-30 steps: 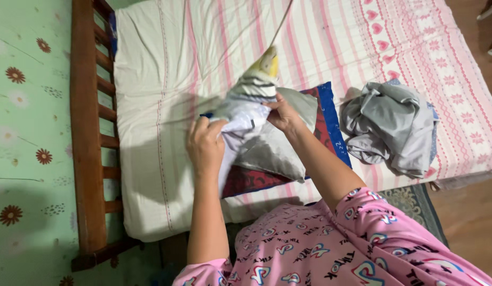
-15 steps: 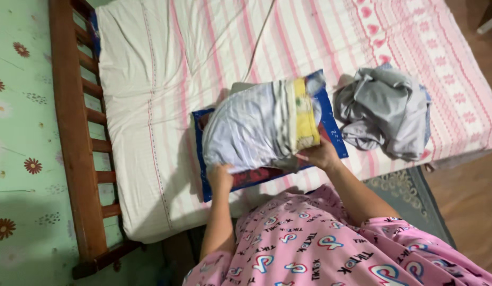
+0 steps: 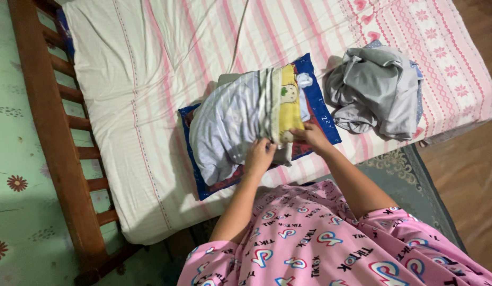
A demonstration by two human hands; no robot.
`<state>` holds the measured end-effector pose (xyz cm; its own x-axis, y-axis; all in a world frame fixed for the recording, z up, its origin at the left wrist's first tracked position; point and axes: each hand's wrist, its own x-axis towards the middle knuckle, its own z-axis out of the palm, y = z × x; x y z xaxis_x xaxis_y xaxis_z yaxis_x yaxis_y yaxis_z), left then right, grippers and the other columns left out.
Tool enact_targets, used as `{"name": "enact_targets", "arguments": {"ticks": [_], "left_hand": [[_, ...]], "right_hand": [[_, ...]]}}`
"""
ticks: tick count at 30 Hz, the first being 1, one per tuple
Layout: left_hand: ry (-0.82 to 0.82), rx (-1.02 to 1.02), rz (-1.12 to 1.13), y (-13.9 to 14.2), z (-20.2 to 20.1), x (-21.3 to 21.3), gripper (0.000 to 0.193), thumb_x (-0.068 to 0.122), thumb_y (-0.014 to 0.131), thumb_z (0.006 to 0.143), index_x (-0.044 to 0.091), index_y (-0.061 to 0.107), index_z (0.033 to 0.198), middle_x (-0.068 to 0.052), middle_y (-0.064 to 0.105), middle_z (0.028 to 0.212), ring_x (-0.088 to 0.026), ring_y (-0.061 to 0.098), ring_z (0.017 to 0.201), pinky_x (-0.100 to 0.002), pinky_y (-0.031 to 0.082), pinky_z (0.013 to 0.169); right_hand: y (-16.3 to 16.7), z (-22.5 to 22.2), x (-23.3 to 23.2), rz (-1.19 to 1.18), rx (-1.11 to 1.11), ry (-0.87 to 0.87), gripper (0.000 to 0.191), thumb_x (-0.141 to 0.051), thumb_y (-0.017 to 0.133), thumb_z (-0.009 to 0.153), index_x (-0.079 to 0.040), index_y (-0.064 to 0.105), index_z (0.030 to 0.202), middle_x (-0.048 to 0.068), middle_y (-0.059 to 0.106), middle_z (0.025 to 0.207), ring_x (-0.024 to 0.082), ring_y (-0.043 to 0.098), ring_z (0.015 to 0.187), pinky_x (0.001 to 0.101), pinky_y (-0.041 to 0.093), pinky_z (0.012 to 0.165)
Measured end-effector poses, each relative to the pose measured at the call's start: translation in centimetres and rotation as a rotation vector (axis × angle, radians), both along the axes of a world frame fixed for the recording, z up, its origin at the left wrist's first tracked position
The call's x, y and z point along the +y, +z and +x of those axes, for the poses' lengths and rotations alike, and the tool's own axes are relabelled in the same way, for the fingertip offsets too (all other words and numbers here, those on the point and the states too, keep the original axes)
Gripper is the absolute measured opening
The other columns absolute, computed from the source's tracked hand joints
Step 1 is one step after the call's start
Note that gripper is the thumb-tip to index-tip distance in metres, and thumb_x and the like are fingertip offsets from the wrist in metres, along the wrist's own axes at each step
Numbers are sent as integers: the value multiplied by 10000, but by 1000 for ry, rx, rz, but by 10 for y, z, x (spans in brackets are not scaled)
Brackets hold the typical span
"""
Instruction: The person stands beside a bed and fits pillowcases onto pillows one at a time, pulling a blue patterned case over one pillow and a red patterned case over another, then places a yellow pillow on the stack. Folded linens rest on the bed nearby.
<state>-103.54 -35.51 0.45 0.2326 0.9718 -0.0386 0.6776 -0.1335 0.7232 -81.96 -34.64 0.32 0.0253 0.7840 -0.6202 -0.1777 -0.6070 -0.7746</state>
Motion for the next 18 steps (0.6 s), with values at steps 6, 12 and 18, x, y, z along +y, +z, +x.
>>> {"name": "enact_targets", "arguments": {"ticks": [6, 12, 18], "left_hand": [[124, 12, 59, -1, 9, 16, 279, 321, 653, 912, 43, 665, 945, -186, 704, 970, -411, 679, 911, -518, 535, 785], [364, 183, -208, -32, -59, 33, 287, 338, 627, 879, 76, 729, 934, -214, 737, 928, -435, 702, 881, -544, 541, 782], [369, 349, -238, -37, -71, 26, 304, 345, 593, 876, 81, 733, 934, -227, 726, 950, -461, 687, 912, -571, 534, 815]], "right_hand": [[13, -12, 9, 168, 214, -5, 312, -186, 692, 943, -8, 672, 1199, 83, 737, 1108, 203, 719, 954, 354, 579, 869], [15, 27, 0, 138, 277, -156, 341, -185, 661, 917, -30, 645, 1220, 62, 749, 1127, 190, 740, 988, 370, 608, 873], [-6, 57, -11, -109, -29, 87, 467, -285, 707, 909, -23, 629, 1289, 133, 712, 1117, 251, 692, 930, 393, 591, 795]]}}
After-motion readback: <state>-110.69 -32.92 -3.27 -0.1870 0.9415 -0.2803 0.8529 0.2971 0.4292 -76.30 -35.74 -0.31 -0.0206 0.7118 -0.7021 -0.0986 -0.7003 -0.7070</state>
